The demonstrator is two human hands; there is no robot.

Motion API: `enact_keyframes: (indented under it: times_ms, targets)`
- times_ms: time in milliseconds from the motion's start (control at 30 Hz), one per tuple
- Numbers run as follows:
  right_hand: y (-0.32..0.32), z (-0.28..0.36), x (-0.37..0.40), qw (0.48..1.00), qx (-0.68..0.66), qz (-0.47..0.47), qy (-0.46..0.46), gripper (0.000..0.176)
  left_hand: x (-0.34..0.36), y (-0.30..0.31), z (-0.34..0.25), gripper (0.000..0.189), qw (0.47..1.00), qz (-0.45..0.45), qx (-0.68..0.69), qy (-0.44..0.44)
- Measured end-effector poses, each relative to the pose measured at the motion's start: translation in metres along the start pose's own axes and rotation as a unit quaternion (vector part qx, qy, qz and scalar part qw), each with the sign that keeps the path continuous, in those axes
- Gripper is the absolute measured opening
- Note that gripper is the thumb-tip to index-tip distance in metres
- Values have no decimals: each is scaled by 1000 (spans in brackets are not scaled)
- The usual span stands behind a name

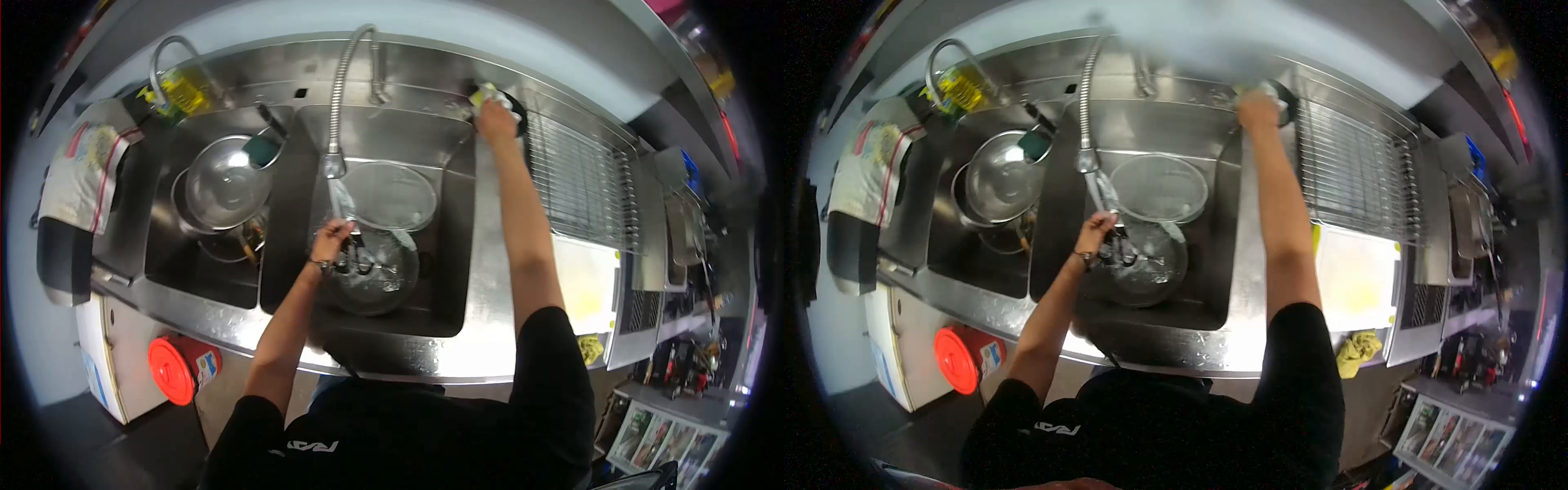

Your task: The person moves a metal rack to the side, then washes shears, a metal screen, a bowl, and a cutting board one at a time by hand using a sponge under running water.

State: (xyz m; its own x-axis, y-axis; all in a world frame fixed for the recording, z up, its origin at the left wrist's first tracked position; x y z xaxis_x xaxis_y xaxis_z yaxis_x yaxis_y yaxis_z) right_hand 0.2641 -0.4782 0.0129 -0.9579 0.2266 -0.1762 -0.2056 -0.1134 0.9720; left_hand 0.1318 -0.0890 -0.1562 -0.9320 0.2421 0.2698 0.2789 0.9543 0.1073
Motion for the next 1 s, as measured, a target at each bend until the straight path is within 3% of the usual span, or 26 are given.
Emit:
enact_keyframes:
  times_ms: [33, 67, 133, 167, 233, 267, 333, 367, 433, 467, 533, 567, 600, 667, 733, 800, 833, 933, 1000]
  targets:
    - [5, 13, 5, 999, -25, -24, 17, 45, 0, -3, 12, 18, 998, 6, 42, -42]
    - [10, 26, 17, 997, -48, -49, 32, 46, 3, 0, 9, 16, 998, 24, -38, -37]
    - [4, 74, 59, 989, -146, 30, 0, 35, 5, -2, 13, 11, 991, 100, 83, -29]
    - [-19, 98, 82, 936, -336, -36, 95, 42, 8, 0, 14, 11, 992, 90, 86, -26]
    - [-64, 155, 135, 873, -439, 177, 114, 54, 13, -1, 12, 3, 986, 113, 109, -58]
    - [-73, 182, 158, 780, -523, 332, 86, 60, 15, 1, 12, 3, 987, 106, 110, -57]
    - [-93, 218, 182, 780, -528, 320, 108, 53, 16, 7, 12, 5, 992, 110, -9, -55]
    - [-103, 226, 182, 776, -531, 323, 109, 53, 19, 10, 10, 12, 990, 113, -2, -84]
    - [-115, 242, 178, 587, -695, 415, 6, 37, 24, 17, 3, 15, 992, 84, -59, -75]
    - [-118, 246, 174, 584, -697, 416, 6, 37, 26, 22, -2, 18, 989, 58, -113, -73]
    - [-109, 252, 163, 630, -655, 414, 48, 23, 25, 28, -3, 23, 989, 54, -115, -71]
    - [-110, 252, 158, 586, -682, 436, 47, 23, 25, 30, -2, 23, 981, 57, -174, -63]
    - [-105, 250, 153, 587, -679, 437, 48, 23, 26, 30, -8, 23, 970, 60, -230, -56]
    - [-93, 245, 145, 609, -667, 418, 98, 28, 28, 21, -22, 24, 978, 38, -187, -80]
    - [-72, 248, 154, 589, -682, 430, 55, 28, 26, 17, -25, 24, 984, 14, -142, -103]
    - [-62, 254, 161, 565, -679, 452, 122, 27, 26, 17, -32, 25, 972, -10, -167, -167]
    - [-62, 256, 160, 595, -669, 419, 152, 30, 27, 17, -33, 28, 971, 2, -211, -111]
    - [-59, 253, 155, 633, -624, 451, 81, 35, 30, 15, -53, 30, 967, -10, -217, -135]
    - [-69, 258, 158, 642, -636, 424, 58, 39, 24, 11, -47, 30, 965, -13, -220, -145]
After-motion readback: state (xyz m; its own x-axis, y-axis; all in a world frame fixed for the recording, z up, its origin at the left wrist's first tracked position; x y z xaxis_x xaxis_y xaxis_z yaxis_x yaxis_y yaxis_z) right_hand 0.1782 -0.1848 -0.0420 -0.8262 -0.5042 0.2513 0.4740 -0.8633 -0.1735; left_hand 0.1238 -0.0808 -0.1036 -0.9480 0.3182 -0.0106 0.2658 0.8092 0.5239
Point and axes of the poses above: each hand's wrist, its own x-axis away from the middle knuckle, its own y-axis out of the back of the hand, z = x × y, the point moved 3 cm from there along -x, towards the middle knuckle, and after that the axes turned 8 degrees about -x, right-handed, at the moved point
